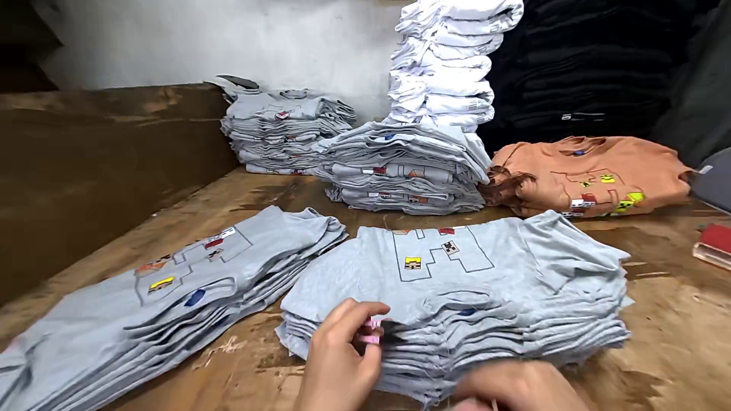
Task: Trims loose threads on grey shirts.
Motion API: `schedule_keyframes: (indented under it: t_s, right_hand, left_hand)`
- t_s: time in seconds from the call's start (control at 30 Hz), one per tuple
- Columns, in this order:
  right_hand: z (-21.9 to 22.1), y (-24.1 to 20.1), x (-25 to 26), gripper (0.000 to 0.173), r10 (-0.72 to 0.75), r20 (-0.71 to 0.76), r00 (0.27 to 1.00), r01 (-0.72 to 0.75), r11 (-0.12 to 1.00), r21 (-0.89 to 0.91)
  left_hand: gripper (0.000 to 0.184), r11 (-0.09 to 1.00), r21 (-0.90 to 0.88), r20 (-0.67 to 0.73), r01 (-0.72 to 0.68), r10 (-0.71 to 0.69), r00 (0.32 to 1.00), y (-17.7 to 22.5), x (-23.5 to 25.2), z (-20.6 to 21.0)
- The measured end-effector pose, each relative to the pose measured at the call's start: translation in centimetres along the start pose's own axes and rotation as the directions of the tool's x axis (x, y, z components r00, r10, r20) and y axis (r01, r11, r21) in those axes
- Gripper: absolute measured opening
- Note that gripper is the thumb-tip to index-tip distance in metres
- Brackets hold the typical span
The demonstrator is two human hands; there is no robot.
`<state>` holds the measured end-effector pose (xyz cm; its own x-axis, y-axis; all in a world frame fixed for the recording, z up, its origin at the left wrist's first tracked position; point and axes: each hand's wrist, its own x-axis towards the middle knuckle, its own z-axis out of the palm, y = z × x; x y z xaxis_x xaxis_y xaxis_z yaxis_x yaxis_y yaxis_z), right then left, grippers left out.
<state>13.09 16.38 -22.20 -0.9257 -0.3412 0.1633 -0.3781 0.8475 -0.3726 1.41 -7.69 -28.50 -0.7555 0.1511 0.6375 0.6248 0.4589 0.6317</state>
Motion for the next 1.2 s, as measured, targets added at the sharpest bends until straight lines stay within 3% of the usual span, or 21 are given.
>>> schedule_keyframes:
  t_s: [0.07, 0.1, 0.2, 0.27, 0.33, 0.4, 0.43, 0.5, 0.57, 0.6, 0.67, 0.7, 0.77, 0.87, 0.97, 1.03, 1.07, 1.13, 1.2]
  right_hand:
    - [2.5, 0.3, 3.2, 0.036, 0.035, -0.405, 0.914, -0.05, 0.998, -0.026]
    - [4.1, 0.8, 4.7, 0.035, 0.028, -0.519, 0.854, -0.056, 0.998, -0.039]
    - [6.5, 1.9, 5.3, 0.015, -0.019, -0.593, 0.805, 0.096, 0.991, 0.098]
    - [4.8, 1.8, 3.1, 0.012, -0.077, -0.459, 0.885, 0.212, 0.945, 0.249]
    - [2.4, 1.9, 0.3, 0.015, -0.134, -0.14, 0.981, 0.166, 0.953, 0.252]
    - [1.1, 1.9, -0.9, 0.019, -0.112, 0.121, 0.986, 0.091, 0.982, 0.166]
    - [1.4, 1.7, -0.8, 0.021, -0.09, 0.076, 0.993, 0.08, 0.989, 0.127]
    - [3.5, 1.5, 0.7, 0.029, -0.085, -0.265, 0.96, 0.099, 0.994, 0.04]
    - [6.4, 2.3, 3.0, 0.036, -0.15, -0.541, 0.827, 0.1, 0.988, -0.121]
    - [7.7, 3.0, 3.9, 0.028, -0.201, -0.63, 0.75, 0.101, 0.976, -0.191]
    - [8.9, 3.7, 4.0, 0.017, -0.234, -0.746, 0.623, 0.142, 0.972, -0.187]
    - [8.7, 3.4, 3.5, 0.015, -0.216, -0.767, 0.605, 0.159, 0.976, -0.15]
    - [7.7, 2.7, 1.9, 0.019, -0.143, -0.715, 0.685, 0.19, 0.982, -0.014]
    - [6.6, 2.4, -0.4, 0.027, -0.216, -0.379, 0.9, 0.308, 0.93, 0.201]
    - [6.7, 2.2, -1.9, 0.026, -0.345, 0.024, 0.938, 0.325, 0.903, 0.281]
    - [7.1, 2.4, -2.6, 0.025, -0.321, 0.112, 0.941, 0.29, 0.929, 0.229]
    - [7.2, 2.4, -2.8, 0.025, -0.276, 0.047, 0.96, 0.264, 0.949, 0.171]
    - [7.7, 2.5, -2.1, 0.026, -0.184, -0.273, 0.944, 0.198, 0.98, 0.027]
    - [9.1, 3.1, -0.1, 0.024, -0.152, -0.563, 0.812, 0.121, 0.988, -0.092]
  left_hand:
    - [0.028, 1.0, 0.01, -0.022, -0.012, 0.013, 1.0, 0.1, 0.3, 0.6]
    - [0.028, 1.0, 0.02, -0.025, -0.016, 0.017, 1.0, 0.2, 0.3, 0.8]
    - [0.031, 0.999, 0.031, -0.003, -0.031, 0.031, 1.0, 0.3, 0.0, 0.8]
    - [0.033, 0.999, 0.033, 0.02, -0.033, 0.033, 0.999, 0.0, -0.1, 0.3]
    - [0.033, 0.998, 0.045, 0.03, -0.032, 0.031, 0.999, -0.4, -0.4, -0.1]
    - [0.032, 0.998, 0.058, 0.038, -0.027, 0.025, 0.999, -0.7, -0.4, -0.1]
    - [0.033, 0.998, 0.059, 0.044, -0.021, 0.018, 0.999, -0.6, -0.3, 0.1]
    - [0.034, 0.999, 0.052, 0.046, -0.013, 0.011, 0.999, -0.1, 0.1, 0.8]
    - [0.033, 0.999, 0.04, 0.047, -0.012, 0.01, 0.999, 0.5, 0.2, 1.4]
    - [0.033, 0.999, 0.035, 0.043, -0.01, 0.008, 0.999, 0.8, 0.2, 1.6]
    - [0.032, 0.999, 0.045, 0.034, -0.009, 0.007, 0.999, 1.0, -0.2, 1.6]
    - [0.029, 0.998, 0.069, 0.029, 0.001, -0.003, 1.0, 1.1, -0.4, 1.3]
    - [0.018, 0.988, 0.144, 0.02, 0.062, -0.066, 0.998, 1.6, -1.1, 0.6]
    - [0.035, 0.969, 0.175, 0.048, 0.174, -0.185, 0.982, 3.0, -1.4, 1.4]
    - [0.023, 0.979, 0.035, 0.094, 0.199, -0.202, 0.975, 3.3, -1.4, 3.5]
    - [0.018, 0.99, -0.093, 0.038, 0.105, -0.102, 0.994, 3.5, -2.2, 3.7]
    - [0.017, 0.987, -0.141, 0.044, 0.074, -0.069, 0.997, 3.8, -2.8, 3.2]
    - [0.015, 0.98, -0.185, 0.147, 0.071, -0.044, 0.988, 4.9, -4.5, 1.3]
    - [0.014, 0.983, -0.158, 0.357, 0.089, -0.027, 0.934, 5.4, -6.3, -0.2]
